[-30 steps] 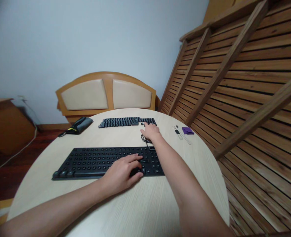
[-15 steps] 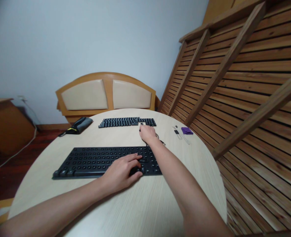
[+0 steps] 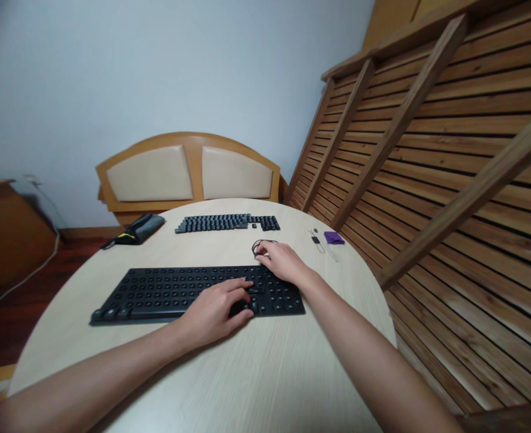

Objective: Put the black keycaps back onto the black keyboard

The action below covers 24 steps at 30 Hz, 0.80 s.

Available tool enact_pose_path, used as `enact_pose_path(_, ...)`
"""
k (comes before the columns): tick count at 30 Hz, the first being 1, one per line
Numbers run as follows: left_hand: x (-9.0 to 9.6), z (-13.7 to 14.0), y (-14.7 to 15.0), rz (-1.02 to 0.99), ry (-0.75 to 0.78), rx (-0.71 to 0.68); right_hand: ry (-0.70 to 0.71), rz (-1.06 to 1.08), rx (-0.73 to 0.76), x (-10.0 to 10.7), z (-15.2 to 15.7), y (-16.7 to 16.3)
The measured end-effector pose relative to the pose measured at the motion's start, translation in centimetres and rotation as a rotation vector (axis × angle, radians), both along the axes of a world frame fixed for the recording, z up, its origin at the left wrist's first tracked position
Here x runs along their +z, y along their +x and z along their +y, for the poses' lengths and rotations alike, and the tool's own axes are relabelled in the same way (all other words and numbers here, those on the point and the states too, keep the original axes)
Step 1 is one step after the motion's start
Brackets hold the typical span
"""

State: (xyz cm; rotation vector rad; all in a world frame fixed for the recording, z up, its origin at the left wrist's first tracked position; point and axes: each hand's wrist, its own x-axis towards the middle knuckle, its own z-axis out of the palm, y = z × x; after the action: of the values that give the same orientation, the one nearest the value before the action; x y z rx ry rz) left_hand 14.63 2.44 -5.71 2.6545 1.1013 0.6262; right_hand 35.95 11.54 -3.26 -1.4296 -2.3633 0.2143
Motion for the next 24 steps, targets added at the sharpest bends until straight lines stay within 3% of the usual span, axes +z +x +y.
enact_pose_path(5,0.1,0.0,-0.2,0.014,-0.009,-0.015,-0.174,0.333,0.116,-0.6,-3.1,2.7)
enact_pose_path(8,0.3,0.0,-0.4,0.028,-0.018,-0.018,-0.264,0.43,0.162,-0.8,-4.1,3.5)
enact_pose_path(14,1.3,0.2,-1.4,0.084,-0.071,-0.008,-0.332,0.407,0.219,-0.3,-4.8,3.1)
enact_pose_path(24,2.4,0.3,-2.6,0.133,-0.044,-0.053,-0.294,0.309,0.344,0.0,-5.5,2.1)
